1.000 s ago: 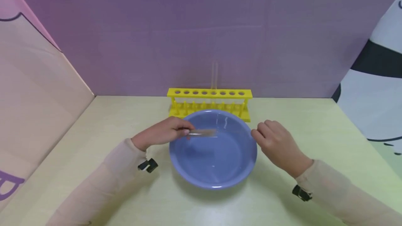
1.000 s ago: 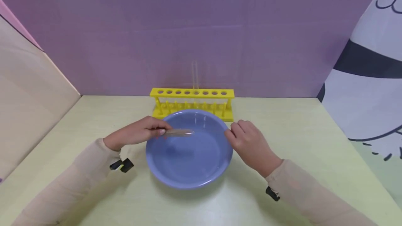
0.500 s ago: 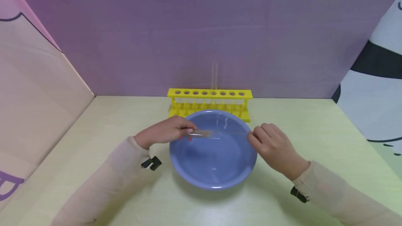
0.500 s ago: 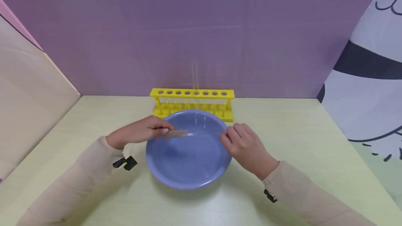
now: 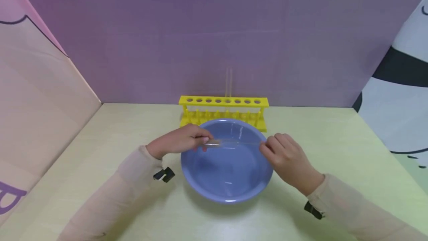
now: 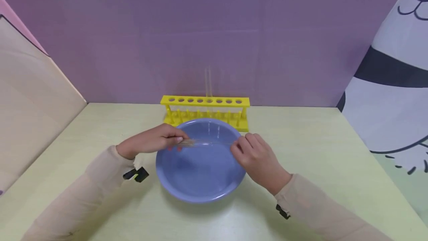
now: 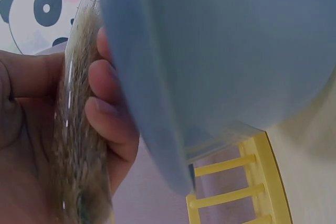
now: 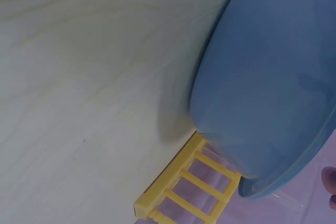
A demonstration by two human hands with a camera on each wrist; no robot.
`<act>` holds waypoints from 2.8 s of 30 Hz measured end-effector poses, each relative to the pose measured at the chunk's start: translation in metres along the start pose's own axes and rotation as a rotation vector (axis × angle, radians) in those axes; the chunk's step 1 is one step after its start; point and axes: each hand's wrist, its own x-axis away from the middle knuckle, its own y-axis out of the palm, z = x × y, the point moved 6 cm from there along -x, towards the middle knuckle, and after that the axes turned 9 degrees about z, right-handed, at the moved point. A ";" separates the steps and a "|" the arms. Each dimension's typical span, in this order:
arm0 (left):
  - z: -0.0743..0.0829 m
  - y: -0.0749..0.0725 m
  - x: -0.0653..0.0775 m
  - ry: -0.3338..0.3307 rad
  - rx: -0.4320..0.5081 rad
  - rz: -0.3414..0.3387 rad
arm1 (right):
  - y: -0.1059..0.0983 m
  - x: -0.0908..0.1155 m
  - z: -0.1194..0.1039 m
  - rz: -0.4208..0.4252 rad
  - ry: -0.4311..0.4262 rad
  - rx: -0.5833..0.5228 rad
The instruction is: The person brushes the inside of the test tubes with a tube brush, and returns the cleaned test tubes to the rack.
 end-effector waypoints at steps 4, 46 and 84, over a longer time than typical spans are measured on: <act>0.000 0.001 0.000 0.000 0.007 0.001 | 0.001 -0.001 -0.001 -0.027 0.013 -0.009; 0.017 0.012 -0.004 0.084 -0.104 0.013 | 0.011 -0.016 0.003 -0.253 0.174 -0.059; 0.021 0.018 -0.004 0.152 -0.178 0.118 | 0.019 -0.012 0.004 -0.446 0.229 -0.021</act>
